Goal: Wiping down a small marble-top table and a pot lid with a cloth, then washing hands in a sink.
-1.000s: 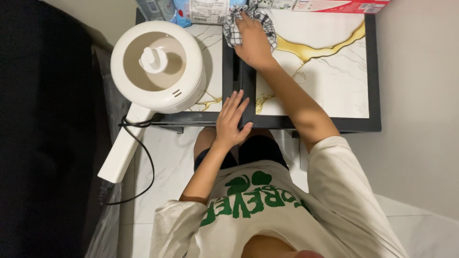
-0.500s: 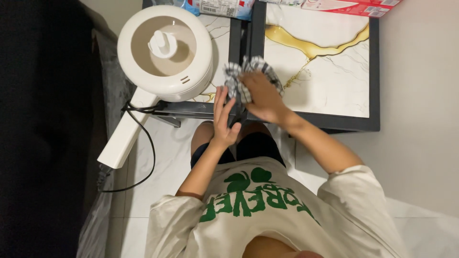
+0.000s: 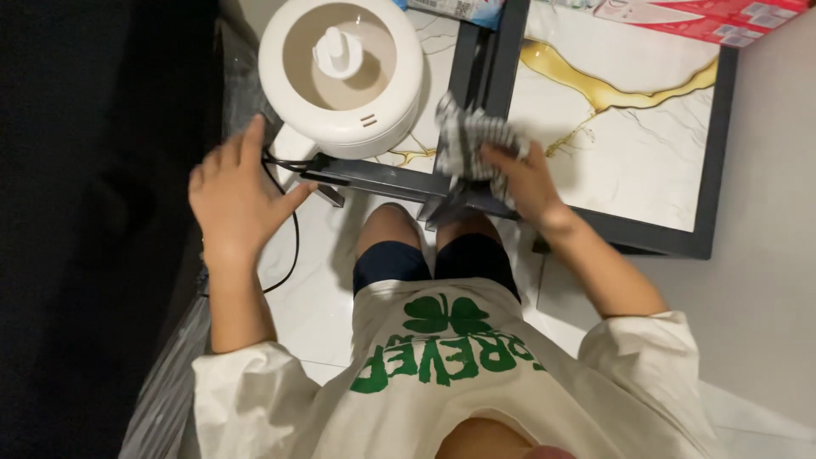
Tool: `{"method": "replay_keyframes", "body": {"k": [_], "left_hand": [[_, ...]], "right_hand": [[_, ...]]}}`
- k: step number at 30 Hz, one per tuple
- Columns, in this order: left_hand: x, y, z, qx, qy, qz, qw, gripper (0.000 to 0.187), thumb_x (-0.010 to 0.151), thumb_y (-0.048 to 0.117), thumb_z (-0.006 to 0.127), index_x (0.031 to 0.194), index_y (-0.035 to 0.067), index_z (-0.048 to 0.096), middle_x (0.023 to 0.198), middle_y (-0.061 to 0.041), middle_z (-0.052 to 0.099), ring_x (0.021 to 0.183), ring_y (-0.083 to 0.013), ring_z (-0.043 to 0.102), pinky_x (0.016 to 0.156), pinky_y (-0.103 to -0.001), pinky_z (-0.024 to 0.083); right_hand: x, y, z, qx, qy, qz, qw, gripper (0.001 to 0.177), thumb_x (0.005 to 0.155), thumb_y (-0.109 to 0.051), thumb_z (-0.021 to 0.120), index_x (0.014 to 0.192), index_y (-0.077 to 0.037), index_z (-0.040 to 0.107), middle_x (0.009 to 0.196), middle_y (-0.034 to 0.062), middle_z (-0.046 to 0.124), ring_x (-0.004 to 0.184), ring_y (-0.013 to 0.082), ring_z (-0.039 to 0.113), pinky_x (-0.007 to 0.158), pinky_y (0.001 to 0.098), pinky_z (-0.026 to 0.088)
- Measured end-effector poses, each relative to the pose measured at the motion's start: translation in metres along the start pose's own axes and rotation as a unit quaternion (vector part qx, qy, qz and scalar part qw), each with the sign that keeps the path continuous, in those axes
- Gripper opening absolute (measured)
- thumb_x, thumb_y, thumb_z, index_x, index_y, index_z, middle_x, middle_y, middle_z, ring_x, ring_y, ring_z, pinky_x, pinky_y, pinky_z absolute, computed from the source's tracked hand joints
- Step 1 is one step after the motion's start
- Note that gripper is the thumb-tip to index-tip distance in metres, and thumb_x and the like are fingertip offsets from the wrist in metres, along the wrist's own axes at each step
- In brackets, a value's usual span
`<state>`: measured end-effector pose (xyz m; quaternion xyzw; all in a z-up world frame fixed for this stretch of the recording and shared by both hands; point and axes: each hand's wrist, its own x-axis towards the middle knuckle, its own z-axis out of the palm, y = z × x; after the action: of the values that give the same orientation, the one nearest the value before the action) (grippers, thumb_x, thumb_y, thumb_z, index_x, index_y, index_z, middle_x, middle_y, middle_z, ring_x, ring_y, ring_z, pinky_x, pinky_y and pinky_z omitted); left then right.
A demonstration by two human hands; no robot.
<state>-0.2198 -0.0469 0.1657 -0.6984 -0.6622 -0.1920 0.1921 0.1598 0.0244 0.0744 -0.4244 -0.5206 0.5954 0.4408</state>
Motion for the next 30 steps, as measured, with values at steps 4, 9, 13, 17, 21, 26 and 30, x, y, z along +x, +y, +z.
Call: {"method": "replay_keyframes", "body": {"k": [4, 9, 13, 17, 21, 26, 30], "left_hand": [[0.008, -0.002, 0.017, -0.090, -0.212, -0.088, 0.969, 0.097, 0.066, 0.056, 0.088, 0.146, 0.015, 0.054, 0.100, -0.017, 0.073, 0.089, -0.0397, 0.071, 0.073, -0.052, 0.053], [-0.001, 0.003, 0.036, -0.106, -0.211, -0.144, 0.961, 0.063, 0.072, 0.029, 0.082, 0.127, 0.013, 0.057, 0.094, -0.017, 0.073, 0.082, -0.0433, 0.071, 0.065, -0.054, 0.054], [-0.007, 0.005, 0.036, -0.116, -0.193, -0.168, 0.960, 0.054, 0.074, 0.024, 0.080, 0.121, 0.013, 0.056, 0.093, -0.017, 0.073, 0.083, -0.0450, 0.070, 0.066, -0.056, 0.053], [-0.012, 0.004, 0.019, -0.157, -0.173, -0.181, 0.955, 0.055, 0.075, 0.027, 0.081, 0.124, 0.015, 0.060, 0.095, -0.016, 0.074, 0.083, -0.0444, 0.070, 0.068, -0.055, 0.053], [-0.020, -0.006, -0.005, -0.164, -0.207, -0.208, 0.942, 0.058, 0.078, 0.035, 0.084, 0.128, 0.016, 0.062, 0.093, -0.017, 0.073, 0.085, -0.0423, 0.070, 0.070, -0.053, 0.053], [-0.041, -0.026, -0.020, -0.118, -0.193, -0.233, 0.946, 0.061, 0.076, 0.035, 0.084, 0.131, 0.017, 0.063, 0.097, -0.017, 0.073, 0.086, -0.0411, 0.070, 0.070, -0.052, 0.053], [-0.048, -0.042, -0.038, -0.107, -0.162, -0.252, 0.948, 0.058, 0.080, 0.034, 0.082, 0.133, 0.019, 0.064, 0.106, -0.016, 0.074, 0.089, -0.0403, 0.070, 0.072, -0.052, 0.053]], "right_hand": [[0.071, -0.017, 0.004, -0.026, 0.062, -0.016, 0.998, 0.035, 0.098, -0.020, 0.070, 0.125, 0.001, 0.067, 0.113, 0.0057, 0.075, 0.103, 0.0142, 0.071, 0.095, 0.0288, 0.055], [0.176, 0.033, -0.003, -0.425, 0.029, -0.204, 0.882, 0.067, 0.096, -0.029, 0.078, 0.146, 0.003, 0.047, 0.141, 0.0257, 0.053, 0.132, 0.0402, 0.053, 0.113, 0.0461, 0.044], [0.191, 0.046, 0.022, -0.555, -0.059, -0.122, 0.820, 0.088, 0.090, -0.032, 0.078, 0.154, 0.004, 0.030, 0.150, 0.0333, 0.032, 0.134, 0.0576, 0.033, 0.113, 0.0603, 0.027], [0.210, 0.082, 0.017, -0.593, -0.061, -0.116, 0.795, 0.081, 0.093, -0.023, 0.072, 0.156, 0.005, 0.030, 0.155, 0.0425, 0.022, 0.131, 0.0661, 0.031, 0.113, 0.0645, 0.025], [0.229, 0.085, 0.015, -0.576, -0.070, -0.155, 0.800, 0.073, 0.096, -0.022, 0.068, 0.156, 0.002, 0.034, 0.160, 0.0358, 0.028, 0.138, 0.0581, 0.036, 0.120, 0.0603, 0.028], [0.246, 0.077, 0.025, -0.541, -0.130, -0.196, 0.808, 0.071, 0.095, -0.021, 0.069, 0.155, 0.000, 0.037, 0.158, 0.0343, 0.033, 0.142, 0.0550, 0.034, 0.120, 0.0549, 0.030], [0.257, 0.078, 0.048, -0.527, -0.197, -0.255, 0.786, 0.068, 0.098, -0.021, 0.070, 0.157, -0.006, 0.041, 0.160, 0.0309, 0.034, 0.145, 0.0531, 0.032, 0.122, 0.0554, 0.027]]}}
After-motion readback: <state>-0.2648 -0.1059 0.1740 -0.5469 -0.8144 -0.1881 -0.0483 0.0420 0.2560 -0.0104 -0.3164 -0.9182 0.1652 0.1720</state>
